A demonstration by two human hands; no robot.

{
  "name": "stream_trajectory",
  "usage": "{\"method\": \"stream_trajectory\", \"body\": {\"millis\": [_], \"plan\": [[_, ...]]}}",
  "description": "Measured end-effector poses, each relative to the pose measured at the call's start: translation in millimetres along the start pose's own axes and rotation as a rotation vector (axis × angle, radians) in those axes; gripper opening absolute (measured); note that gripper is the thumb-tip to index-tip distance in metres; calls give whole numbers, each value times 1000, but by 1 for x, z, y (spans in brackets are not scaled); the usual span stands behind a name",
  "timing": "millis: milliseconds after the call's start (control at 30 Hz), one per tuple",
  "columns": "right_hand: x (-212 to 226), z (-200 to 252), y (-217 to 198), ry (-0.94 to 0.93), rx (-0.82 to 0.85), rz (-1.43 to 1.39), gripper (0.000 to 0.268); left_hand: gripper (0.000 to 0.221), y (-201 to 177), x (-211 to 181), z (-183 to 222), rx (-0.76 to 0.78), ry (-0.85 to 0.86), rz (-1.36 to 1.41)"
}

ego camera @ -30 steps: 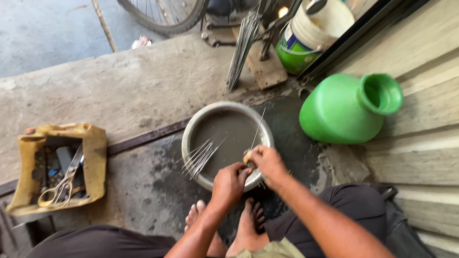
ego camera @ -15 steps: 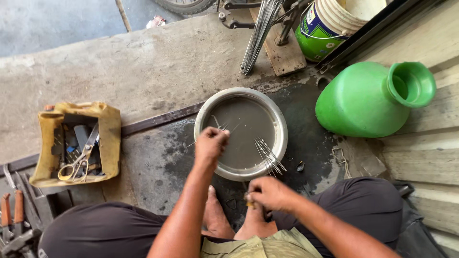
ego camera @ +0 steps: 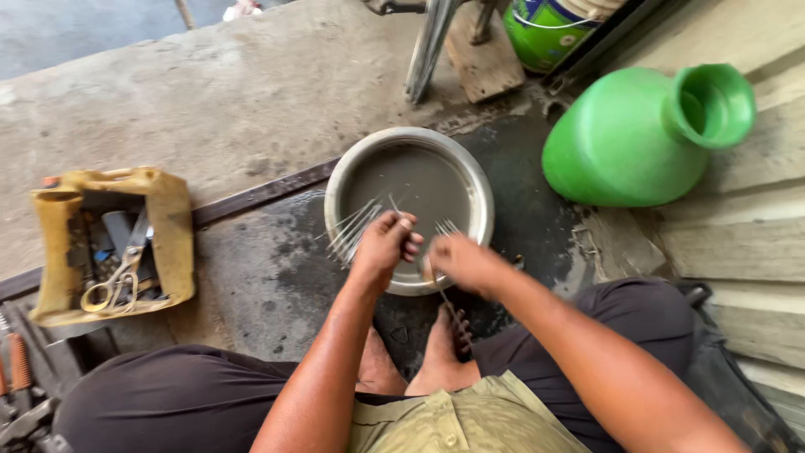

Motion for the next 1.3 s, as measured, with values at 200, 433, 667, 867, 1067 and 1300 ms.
{"method": "stream_trajectory", "body": {"millis": [200,433,667,867,1067,1300], "plan": [[-2,37,35,-85,185,52,18,12,-29,-31,2,-207,51,-20],[0,-19,9,-173,-56,183,19,27,3,2,3,-256,90,-170],[7,49,40,50,194,-14,23,20,-37,-38,13,-482,44,-151],[5,-16,9,-87,-81,-143,21,16,2,-7,-3,-73,8,-127],[-6,37,41,51,215,81,18,16,-35,-26,-3,-268,28,-81],[23,-16,18,-194,-13,142,19,26,-10,-35,13,-429,78,-323]]}}
Point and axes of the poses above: each hand's wrist, its own z-axis away from the middle knuckle, its own y-axis out of the palm, x = y × z, the point moved 3 cm from there along -z, towards the middle knuckle, and after that the axes turned 12 degrees about -y, right-handed, at the moved point
